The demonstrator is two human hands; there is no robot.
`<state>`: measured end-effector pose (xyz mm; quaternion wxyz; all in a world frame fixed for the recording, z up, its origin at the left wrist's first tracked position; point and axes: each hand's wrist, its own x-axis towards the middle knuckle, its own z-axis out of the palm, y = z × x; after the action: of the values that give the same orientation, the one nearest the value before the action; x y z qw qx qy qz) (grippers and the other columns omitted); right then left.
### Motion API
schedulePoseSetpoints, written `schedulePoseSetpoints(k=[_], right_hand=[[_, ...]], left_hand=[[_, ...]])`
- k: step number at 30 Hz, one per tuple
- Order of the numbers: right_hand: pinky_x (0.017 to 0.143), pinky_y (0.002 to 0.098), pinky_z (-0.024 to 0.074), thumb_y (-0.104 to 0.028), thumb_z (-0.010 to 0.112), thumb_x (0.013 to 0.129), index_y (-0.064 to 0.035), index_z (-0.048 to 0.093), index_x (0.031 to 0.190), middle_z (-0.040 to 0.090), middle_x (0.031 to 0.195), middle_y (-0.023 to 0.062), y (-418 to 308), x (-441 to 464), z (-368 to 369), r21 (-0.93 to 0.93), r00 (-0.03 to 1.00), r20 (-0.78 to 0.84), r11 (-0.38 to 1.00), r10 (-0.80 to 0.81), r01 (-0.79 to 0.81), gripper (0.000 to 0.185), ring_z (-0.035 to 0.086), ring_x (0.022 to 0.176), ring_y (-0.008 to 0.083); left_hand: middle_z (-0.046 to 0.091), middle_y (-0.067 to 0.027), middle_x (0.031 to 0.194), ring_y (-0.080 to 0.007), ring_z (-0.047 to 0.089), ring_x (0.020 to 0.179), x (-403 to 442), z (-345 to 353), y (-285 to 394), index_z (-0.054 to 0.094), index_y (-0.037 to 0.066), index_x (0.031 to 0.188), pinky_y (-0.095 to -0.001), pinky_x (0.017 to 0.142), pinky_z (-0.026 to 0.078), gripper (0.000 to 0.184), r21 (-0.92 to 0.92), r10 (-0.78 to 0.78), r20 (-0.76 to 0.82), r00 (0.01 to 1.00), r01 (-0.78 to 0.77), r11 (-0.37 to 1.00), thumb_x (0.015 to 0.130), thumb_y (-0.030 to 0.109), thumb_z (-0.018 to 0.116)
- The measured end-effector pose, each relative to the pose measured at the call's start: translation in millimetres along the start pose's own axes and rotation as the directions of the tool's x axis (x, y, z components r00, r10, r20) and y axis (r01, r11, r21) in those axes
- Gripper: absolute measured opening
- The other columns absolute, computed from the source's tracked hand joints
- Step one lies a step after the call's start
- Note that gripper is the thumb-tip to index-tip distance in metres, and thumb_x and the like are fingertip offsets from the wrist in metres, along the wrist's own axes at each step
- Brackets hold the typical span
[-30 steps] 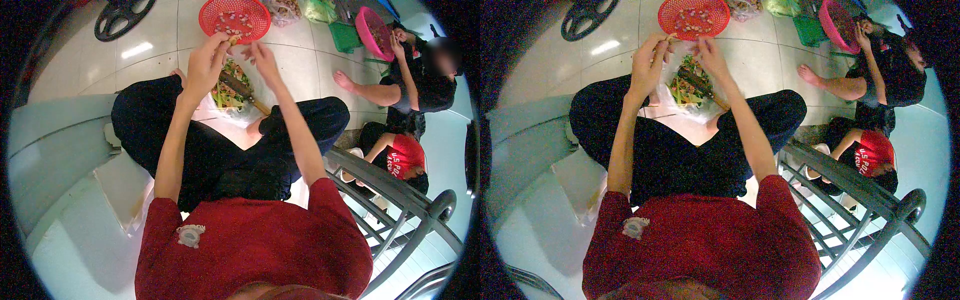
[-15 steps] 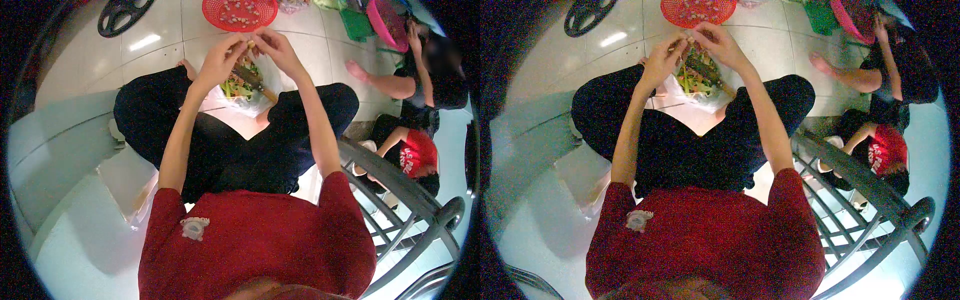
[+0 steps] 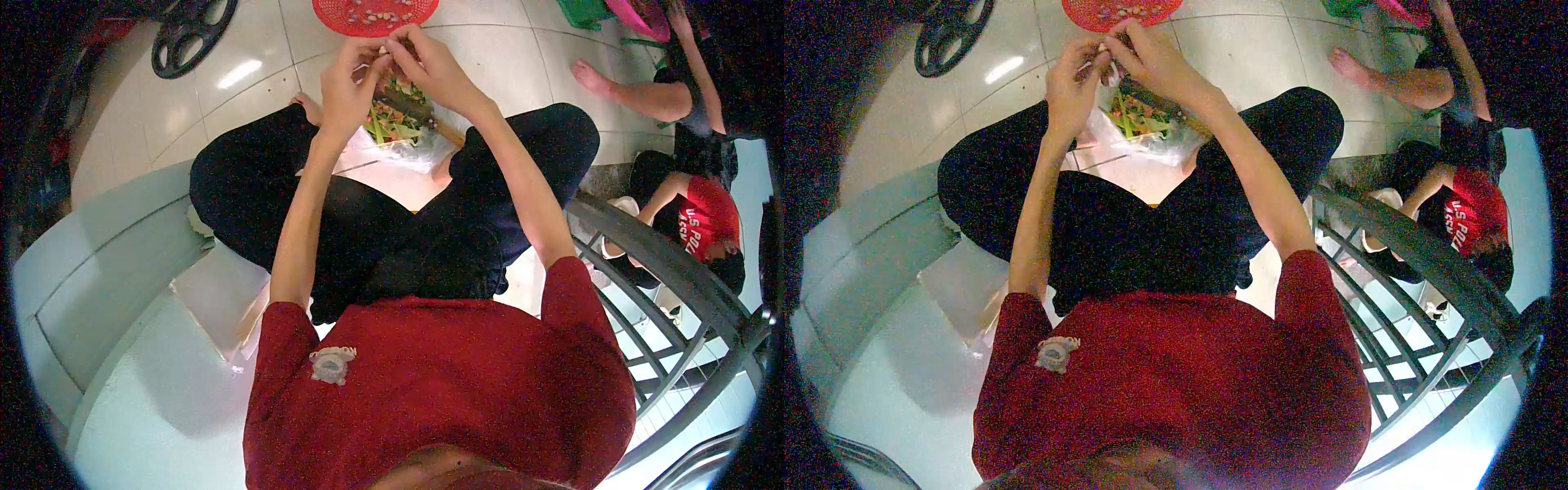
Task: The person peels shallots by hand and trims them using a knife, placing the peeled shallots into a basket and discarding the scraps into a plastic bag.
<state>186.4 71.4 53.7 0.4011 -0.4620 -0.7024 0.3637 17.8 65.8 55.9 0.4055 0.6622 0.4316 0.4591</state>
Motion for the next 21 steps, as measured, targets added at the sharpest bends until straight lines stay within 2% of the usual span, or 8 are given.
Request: schedulePoseSetpoints(k=[4, 7, 9, 12, 15, 16, 18, 21], right_hand=[[0.059, 0.0262, 0.0465, -0.024, 0.050, 0.103, -0.0034, 0.054, 0.109, 0.061, 0.079, 0.0045, 0, 2, 2, 0.120, 0.999, 0.022, 0.992, 0.032, -0.035, 0.021, 0.057, 0.066, 0.0101], [0.063, 0.0324, 0.0495, -0.027, 0.050, 0.103, -0.0014, 0.051, 0.106, 0.064, 0.078, 0.0107, 3, 5, 6, 0.137, 0.997, 0.017, 0.988, 0.075, -0.077, 0.026, 0.062, 0.068, 0.0172], [0.062, 0.0313, 0.0491, -0.027, 0.050, 0.103, -0.0010, 0.050, 0.108, 0.063, 0.078, 0.0074, 5, 6, 8, 0.327, 0.997, 0.012, 0.942, 0.075, -0.075, 0.027, 0.060, 0.068, 0.0147], [0.059, 0.0239, 0.0428, -0.024, 0.052, 0.103, -0.0054, 0.055, 0.110, 0.057, 0.078, -0.0006, 10, 8, 9, 0.402, 0.994, -0.034, 0.912, 0.106, -0.084, 0.020, 0.055, 0.072, 0.0076], [0.062, 0.0261, 0.0480, -0.025, 0.055, 0.101, -0.0041, 0.059, 0.109, 0.064, 0.083, 0.0034, 21, 11, 6, 0.153, 0.992, -0.048, 0.982, 0.117, -0.108, 0.023, 0.062, 0.074, 0.0105], [0.062, 0.0261, 0.0480, -0.025, 0.055, 0.101, -0.0041, 0.059, 0.109, 0.064, 0.083, 0.0034, 25, 10, 5, 0.152, 0.992, -0.047, 0.983, 0.113, -0.105, 0.023, 0.062, 0.074, 0.0105], [0.067, 0.0291, 0.0535, -0.024, 0.059, 0.099, -0.0036, 0.065, 0.108, 0.071, 0.092, 0.0082, 29, 7, 4, -0.146, 0.999, -0.022, 0.989, 0.025, -0.028, 0.023, 0.069, 0.077, 0.0150], [0.072, 0.0349, 0.0546, -0.026, 0.063, 0.094, -0.0050, 0.069, 0.107, 0.070, 0.092, 0.0108, 28, 5, 8, -0.022, 0.997, 0.019, 0.997, 0.080, -0.079, 0.025, 0.067, 0.076, 0.0231]], left_hand=[[0.068, -0.0073, 0.093, -0.0128, 0.067, 0.085, 2, 2, -12, 0.057, 0.003, 0.114, -0.0259, 0.068, 0.055, 0.023, -0.092, -0.024, -0.018, 1.000, 0.022, 0.995, 0.093, 0.008, 0.066], [0.068, -0.0085, 0.097, -0.0135, 0.066, 0.088, 5, 1, -17, 0.057, 0.003, 0.112, -0.0260, 0.071, 0.055, 0.020, -0.208, -0.049, -0.028, 0.998, 0.042, 0.977, 0.095, 0.009, 0.064], [0.067, -0.0096, 0.099, -0.0139, 0.066, 0.088, 6, 0, -19, 0.056, 0.000, 0.110, -0.0276, 0.071, 0.055, 0.017, -0.237, -0.039, -0.054, 0.998, 0.025, 0.971, 0.096, 0.010, 0.062], [0.066, -0.0107, 0.100, -0.0141, 0.065, 0.086, 7, -5, -18, 0.056, -0.002, 0.107, -0.0281, 0.069, 0.055, 0.016, -0.293, -0.079, -0.081, 0.994, 0.052, 0.955, 0.097, 0.009, 0.061], [0.067, -0.0112, 0.099, -0.0145, 0.065, 0.082, 10, -10, -9, 0.056, -0.003, 0.107, -0.0278, 0.067, 0.054, 0.016, -0.373, -0.086, -0.135, 0.987, 0.030, 0.928, 0.096, 0.007, 0.062], [0.067, -0.0112, 0.099, -0.0145, 0.065, 0.082, 10, -11, -6, 0.056, -0.003, 0.107, -0.0278, 0.067, 0.054, 0.016, -0.372, -0.083, -0.138, 0.987, 0.026, 0.928, 0.096, 0.007, 0.062], [0.066, -0.0073, 0.087, -0.0140, 0.062, 0.074, 11, -11, -1, 0.060, -0.001, 0.104, -0.0270, 0.066, 0.051, 0.014, -0.357, -0.129, -0.182, 0.975, 0.056, 0.933, 0.095, 0.010, 0.064], [0.066, -0.0072, 0.088, -0.0143, 0.064, 0.076, 10, -15, 3, 0.062, -0.002, 0.099, -0.0271, 0.065, 0.052, 0.012, -0.357, -0.158, -0.166, 0.973, 0.090, 0.930, 0.091, 0.005, 0.068]])
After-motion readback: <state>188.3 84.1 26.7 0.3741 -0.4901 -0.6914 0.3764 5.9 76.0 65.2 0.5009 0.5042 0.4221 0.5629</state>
